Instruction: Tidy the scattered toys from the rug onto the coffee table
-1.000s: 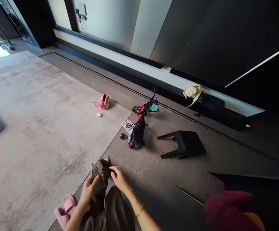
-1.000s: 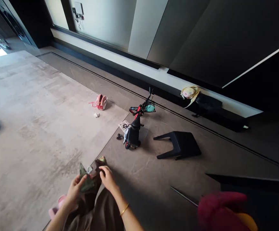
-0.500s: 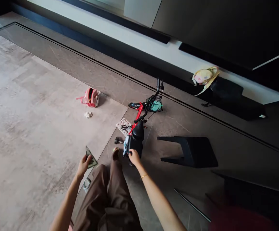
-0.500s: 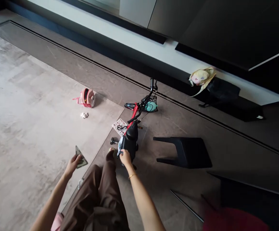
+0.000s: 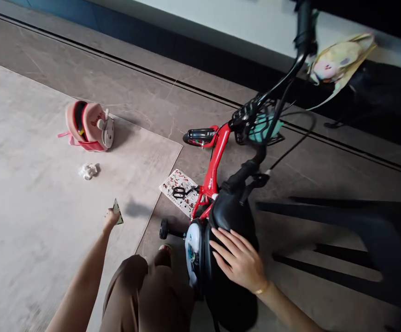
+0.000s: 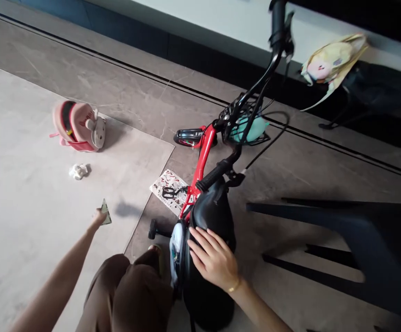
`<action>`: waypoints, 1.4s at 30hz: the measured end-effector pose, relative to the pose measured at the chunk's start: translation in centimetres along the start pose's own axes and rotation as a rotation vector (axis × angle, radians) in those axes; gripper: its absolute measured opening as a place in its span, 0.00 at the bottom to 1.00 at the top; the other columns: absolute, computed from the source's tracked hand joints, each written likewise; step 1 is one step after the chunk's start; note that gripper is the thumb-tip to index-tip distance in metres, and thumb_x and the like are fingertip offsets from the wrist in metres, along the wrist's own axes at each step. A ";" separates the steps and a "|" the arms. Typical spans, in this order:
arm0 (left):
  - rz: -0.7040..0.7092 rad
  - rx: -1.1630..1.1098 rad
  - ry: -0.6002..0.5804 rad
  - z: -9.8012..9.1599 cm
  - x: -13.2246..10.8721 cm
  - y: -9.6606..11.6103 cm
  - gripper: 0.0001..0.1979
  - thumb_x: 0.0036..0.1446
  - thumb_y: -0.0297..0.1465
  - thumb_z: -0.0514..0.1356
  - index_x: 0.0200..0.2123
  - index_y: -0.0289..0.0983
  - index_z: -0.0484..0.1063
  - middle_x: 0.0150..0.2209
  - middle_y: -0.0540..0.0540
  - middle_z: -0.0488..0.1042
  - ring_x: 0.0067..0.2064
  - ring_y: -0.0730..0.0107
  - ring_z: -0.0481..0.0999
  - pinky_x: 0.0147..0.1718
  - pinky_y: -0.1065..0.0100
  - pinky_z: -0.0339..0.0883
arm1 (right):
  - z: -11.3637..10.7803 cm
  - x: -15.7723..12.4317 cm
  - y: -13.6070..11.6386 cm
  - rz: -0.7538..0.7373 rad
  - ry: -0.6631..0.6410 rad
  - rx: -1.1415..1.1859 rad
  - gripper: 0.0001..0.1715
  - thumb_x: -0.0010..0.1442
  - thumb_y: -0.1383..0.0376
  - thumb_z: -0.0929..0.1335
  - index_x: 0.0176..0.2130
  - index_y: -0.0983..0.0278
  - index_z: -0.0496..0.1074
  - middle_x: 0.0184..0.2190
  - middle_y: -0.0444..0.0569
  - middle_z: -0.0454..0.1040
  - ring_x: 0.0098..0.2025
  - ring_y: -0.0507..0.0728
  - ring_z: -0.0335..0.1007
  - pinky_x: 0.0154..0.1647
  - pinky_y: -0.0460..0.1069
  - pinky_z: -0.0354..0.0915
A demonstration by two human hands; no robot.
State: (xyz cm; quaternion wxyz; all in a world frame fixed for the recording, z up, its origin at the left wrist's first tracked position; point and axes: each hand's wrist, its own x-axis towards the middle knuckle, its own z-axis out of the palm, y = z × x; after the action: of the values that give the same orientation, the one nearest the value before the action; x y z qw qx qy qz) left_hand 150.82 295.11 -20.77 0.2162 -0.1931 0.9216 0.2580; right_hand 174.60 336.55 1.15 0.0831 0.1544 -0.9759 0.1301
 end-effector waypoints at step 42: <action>0.933 0.396 -0.310 4.6 -7.5 15.4 0.10 0.57 0.26 0.54 0.35 0.30 0.75 0.35 0.32 0.79 0.43 0.47 0.79 0.46 0.51 0.67 | -1.7 0.8 -2.1 0.097 0.228 0.015 0.16 0.61 0.71 0.66 0.46 0.60 0.77 0.51 0.48 0.79 0.51 0.57 0.77 0.57 0.55 0.72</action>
State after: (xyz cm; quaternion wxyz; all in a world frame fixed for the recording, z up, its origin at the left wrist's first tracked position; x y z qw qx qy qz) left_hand 151.27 311.79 -14.55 0.2444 0.3223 0.8980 0.1732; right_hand 174.78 334.86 3.42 0.1857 0.0917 -0.9655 0.1582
